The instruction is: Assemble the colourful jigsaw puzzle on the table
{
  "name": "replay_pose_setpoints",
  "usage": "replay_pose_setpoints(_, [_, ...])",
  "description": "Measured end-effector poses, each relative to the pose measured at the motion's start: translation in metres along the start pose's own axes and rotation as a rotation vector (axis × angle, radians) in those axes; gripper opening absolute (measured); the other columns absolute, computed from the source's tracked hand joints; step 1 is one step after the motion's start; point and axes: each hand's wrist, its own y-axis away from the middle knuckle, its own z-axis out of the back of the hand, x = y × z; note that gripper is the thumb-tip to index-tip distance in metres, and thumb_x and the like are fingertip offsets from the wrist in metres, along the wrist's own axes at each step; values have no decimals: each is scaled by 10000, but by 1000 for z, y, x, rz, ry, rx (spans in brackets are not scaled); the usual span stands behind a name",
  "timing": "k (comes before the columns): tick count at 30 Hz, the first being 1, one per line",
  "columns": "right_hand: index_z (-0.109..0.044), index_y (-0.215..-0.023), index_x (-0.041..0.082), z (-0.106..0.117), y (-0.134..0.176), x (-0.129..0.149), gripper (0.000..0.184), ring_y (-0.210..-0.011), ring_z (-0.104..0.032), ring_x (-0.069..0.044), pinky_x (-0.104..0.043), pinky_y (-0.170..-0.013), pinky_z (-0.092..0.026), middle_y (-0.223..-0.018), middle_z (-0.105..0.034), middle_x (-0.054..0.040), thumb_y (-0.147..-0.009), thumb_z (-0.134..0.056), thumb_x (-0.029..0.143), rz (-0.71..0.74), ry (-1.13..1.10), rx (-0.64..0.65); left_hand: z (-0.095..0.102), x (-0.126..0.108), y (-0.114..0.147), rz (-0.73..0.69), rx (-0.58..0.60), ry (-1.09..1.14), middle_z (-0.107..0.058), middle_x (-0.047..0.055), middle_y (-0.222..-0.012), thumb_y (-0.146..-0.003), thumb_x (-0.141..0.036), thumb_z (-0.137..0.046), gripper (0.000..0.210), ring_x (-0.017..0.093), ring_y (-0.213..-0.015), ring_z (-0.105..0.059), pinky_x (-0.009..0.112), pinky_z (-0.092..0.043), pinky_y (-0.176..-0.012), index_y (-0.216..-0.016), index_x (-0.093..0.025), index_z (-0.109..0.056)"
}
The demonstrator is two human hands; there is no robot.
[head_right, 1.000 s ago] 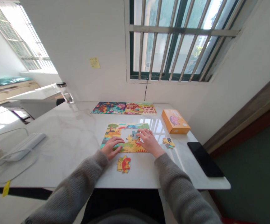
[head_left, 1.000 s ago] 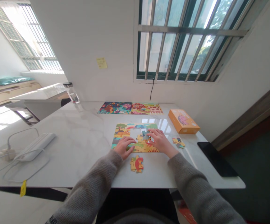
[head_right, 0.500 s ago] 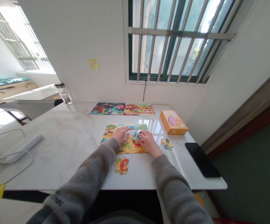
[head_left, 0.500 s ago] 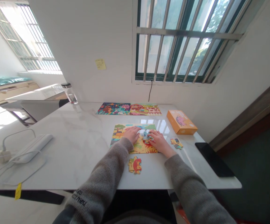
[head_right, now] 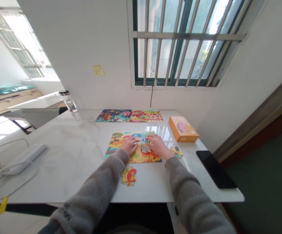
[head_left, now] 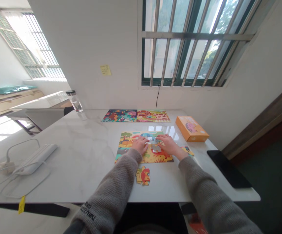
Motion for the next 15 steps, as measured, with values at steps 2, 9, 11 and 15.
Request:
replay_pose_setpoints(2, [-709, -1177, 206, -1, -8, -6, 323, -1128, -600, -290, -469, -1010, -480, -1236, -693, -109, -855, -680, 191, -13, 21, 34, -1, 0, 1, -2, 11, -3, -681, 94, -1225, -939, -202, -548, 296, 262, -1198, -586, 442, -416, -1103, -1199, -196, -689])
replay_pose_setpoints(9, [-718, -1171, 208, -21, -12, -17, 305, -1109, -592, -271, -453, -1014, -467, -1249, -695, -102, -870, -668, 212, -45, -5, 52, -1, -2, 4, -15, 87, -22, -596, 78, -1418, -959, -229, -514, 407, 266, -1327, -505, 461, -394, -1124, -1356, -221, -604])
replay_pose_setpoints(11, [-718, -1174, 217, -26, -10, -17, 308, -1114, -577, -273, -464, -1024, -459, -1260, -688, -95, -870, -665, 209, -40, -2, 39, -1, -3, 4, -12, 122, -28, -584, 75, -1435, -954, -227, -518, 418, 265, -1341, -495, 468, -379, -1137, -1364, -220, -598])
replay_pose_setpoints(15, [-710, -1192, 220, -31, -11, -15, 315, -1159, -545, -287, -484, -1038, -450, -1306, -661, -96, -887, -639, 195, -48, 12, 15, 0, -2, 4, 10, 116, -43, -595, 80, -1411, -952, -224, -520, 400, 267, -1332, -497, 469, -365, -1145, -1341, -213, -614])
